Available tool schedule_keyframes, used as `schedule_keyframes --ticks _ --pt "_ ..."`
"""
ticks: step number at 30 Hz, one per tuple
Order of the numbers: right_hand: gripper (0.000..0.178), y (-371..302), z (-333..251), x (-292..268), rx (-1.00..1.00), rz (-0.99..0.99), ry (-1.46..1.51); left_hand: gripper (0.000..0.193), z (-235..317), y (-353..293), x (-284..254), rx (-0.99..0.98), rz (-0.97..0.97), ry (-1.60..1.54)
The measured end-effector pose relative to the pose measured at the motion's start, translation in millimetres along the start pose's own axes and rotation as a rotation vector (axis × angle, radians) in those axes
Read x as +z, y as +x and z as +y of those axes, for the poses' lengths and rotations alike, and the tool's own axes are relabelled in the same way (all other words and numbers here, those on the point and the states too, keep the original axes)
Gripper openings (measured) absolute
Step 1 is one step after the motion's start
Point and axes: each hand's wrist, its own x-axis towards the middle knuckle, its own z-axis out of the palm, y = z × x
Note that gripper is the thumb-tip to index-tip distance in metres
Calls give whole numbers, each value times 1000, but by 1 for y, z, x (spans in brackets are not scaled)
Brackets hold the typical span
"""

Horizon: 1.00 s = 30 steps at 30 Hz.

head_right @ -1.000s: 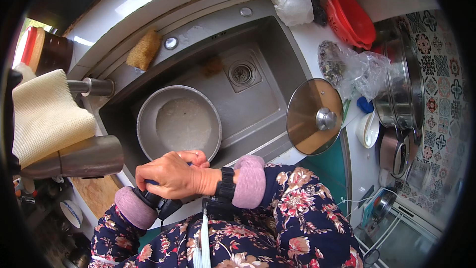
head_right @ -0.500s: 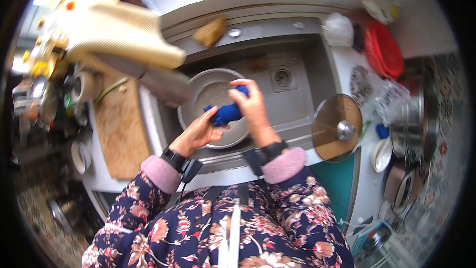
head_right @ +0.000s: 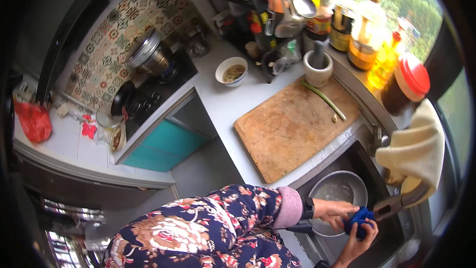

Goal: The person rinses a blue cloth under running water, then wipes the countertop and stovetop with the damp cloth. They move a wok and a bowl to access the surface, wipe around the burners, and place the cloth into a bucket.

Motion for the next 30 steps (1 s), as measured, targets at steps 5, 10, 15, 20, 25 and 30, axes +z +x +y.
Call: schedule_keyframes --ticks 5,10,15,20,25,30 --pt "23 -9 -24 12 -13 24 109 44 -10 15 6 104 -43 -357" --pt "26 -14 -3 17 739 151 132 62 27 -31 15 446 87 80" --pt "29 -43 -13 42 767 21 104 30 40 -55 59 725 -175 206" --pt "32 -44 -40 49 720 -19 91 40 6 -42 69 407 -147 -30" --pt "35 -49 -61 44 582 -62 128 40 -22 -36 78 988 395 817" --pt "39 -59 -78 17 404 -60 196 36 -34 -41 79 1285 138 1042"
